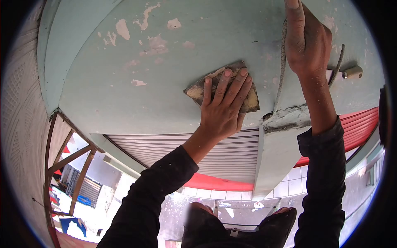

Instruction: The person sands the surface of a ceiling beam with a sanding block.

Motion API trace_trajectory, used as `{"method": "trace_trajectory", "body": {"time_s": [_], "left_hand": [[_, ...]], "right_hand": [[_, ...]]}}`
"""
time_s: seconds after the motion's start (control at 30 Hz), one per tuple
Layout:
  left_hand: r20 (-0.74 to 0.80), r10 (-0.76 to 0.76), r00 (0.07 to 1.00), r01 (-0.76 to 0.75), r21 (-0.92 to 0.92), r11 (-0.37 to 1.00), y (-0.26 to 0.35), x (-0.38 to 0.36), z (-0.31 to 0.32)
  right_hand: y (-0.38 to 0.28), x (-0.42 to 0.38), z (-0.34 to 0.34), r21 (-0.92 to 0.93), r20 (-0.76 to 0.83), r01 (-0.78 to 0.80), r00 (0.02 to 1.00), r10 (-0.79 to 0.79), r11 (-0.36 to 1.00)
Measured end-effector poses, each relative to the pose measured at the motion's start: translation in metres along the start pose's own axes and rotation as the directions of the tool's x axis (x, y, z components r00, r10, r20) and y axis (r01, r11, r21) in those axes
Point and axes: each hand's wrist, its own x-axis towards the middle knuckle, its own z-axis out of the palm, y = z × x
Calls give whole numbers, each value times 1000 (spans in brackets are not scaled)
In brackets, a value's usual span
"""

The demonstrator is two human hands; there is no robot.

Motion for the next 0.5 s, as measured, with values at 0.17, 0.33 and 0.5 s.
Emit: {"method": "trace_trajectory", "body": {"time_s": [0.17, 0.33, 0.5], "left_hand": [[-176, -62, 983, 57, -32, 998, -1, 80, -17], [-389, 28, 921, 36, 154, 987, -4, 125, -14], [-87, -11, 996, 9, -29, 1000, 32, 48, 7]], "right_hand": [[12, 2, 31, -254, -355, 439, 787, -505, 862], [28, 1, -4, -152, 37, 567, 822, -569, 809], [24, 1, -6, -239, 85, 560, 826, -558, 793]]}}
